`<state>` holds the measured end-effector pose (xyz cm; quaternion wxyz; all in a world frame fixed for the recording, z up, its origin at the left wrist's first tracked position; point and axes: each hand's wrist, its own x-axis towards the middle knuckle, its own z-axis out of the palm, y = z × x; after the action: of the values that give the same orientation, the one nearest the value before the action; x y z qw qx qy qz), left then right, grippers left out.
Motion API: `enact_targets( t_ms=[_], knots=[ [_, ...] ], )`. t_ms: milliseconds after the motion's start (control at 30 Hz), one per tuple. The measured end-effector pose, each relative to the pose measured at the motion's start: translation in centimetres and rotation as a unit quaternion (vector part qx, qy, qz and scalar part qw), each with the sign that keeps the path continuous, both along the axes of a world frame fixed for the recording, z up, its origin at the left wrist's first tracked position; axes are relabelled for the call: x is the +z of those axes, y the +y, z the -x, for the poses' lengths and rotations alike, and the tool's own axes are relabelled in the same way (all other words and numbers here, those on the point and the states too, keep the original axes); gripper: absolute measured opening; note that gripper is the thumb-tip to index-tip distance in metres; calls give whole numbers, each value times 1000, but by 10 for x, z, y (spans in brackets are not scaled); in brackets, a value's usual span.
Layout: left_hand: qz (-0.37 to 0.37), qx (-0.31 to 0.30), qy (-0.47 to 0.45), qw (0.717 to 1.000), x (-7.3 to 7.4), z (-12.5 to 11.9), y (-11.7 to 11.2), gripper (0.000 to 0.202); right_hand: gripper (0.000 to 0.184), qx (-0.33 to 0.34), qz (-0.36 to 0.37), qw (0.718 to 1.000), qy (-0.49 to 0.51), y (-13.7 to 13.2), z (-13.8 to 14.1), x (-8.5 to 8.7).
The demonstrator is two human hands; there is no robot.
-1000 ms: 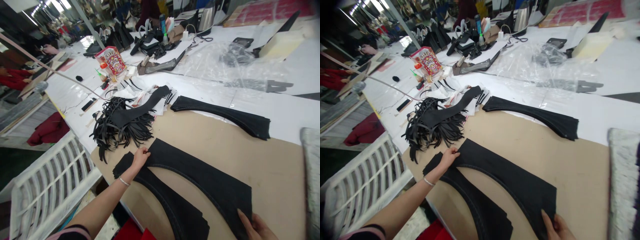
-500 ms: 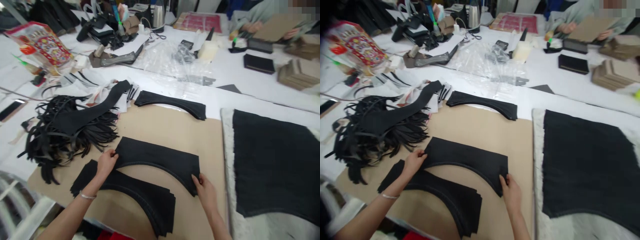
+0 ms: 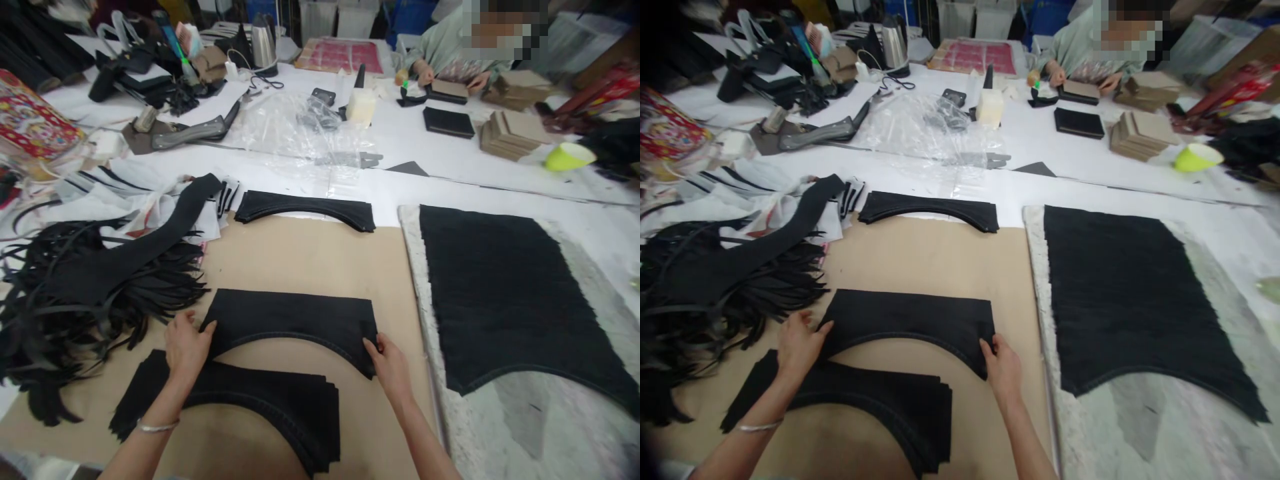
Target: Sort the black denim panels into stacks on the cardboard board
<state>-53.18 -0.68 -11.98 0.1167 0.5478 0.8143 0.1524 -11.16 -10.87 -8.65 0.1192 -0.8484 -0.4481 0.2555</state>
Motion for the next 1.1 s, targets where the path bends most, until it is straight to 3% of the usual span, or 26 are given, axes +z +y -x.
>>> enact_targets(
  t_ms=[67, 133, 233, 333, 467, 700, 800, 933, 1100],
  knots=[
    [-76, -75, 16, 994, 9, -13, -5, 41, 32, 1, 5, 1000, 6, 0, -1, 0],
    [-106, -190, -11, 976, 18, -29, -12, 30, 33, 4, 19, 1000, 0, 1, -1, -1],
    [-68, -335, -51, 938, 27, -58, -23, 31, 34, 11, 47, 999, -16, 1, -3, -4],
    [-15, -401, -54, 914, 29, -80, -32, 37, 34, 23, 53, 998, -19, 0, -3, -5],
    [0, -417, -44, 908, 29, -89, -37, 33, 33, 34, 49, 998, -13, -1, -4, -7],
    [-1, -426, -42, 904, 20, -84, -40, 35, 32, 29, 34, 999, -31, -2, 0, -10],
    [-13, -420, -31, 907, 13, -84, -44, 37, 28, 3, -22, 999, -25, -4, 2, -10],
    [-20, -420, -9, 907, 8, -84, -45, 35, 40, -29, -106, 993, -48, -8, 4, -9],
    [-16, -400, 2, 916, 21, -89, -48, 33, 30, -8, -149, 988, -49, -13, 9, -2]
  ],
)
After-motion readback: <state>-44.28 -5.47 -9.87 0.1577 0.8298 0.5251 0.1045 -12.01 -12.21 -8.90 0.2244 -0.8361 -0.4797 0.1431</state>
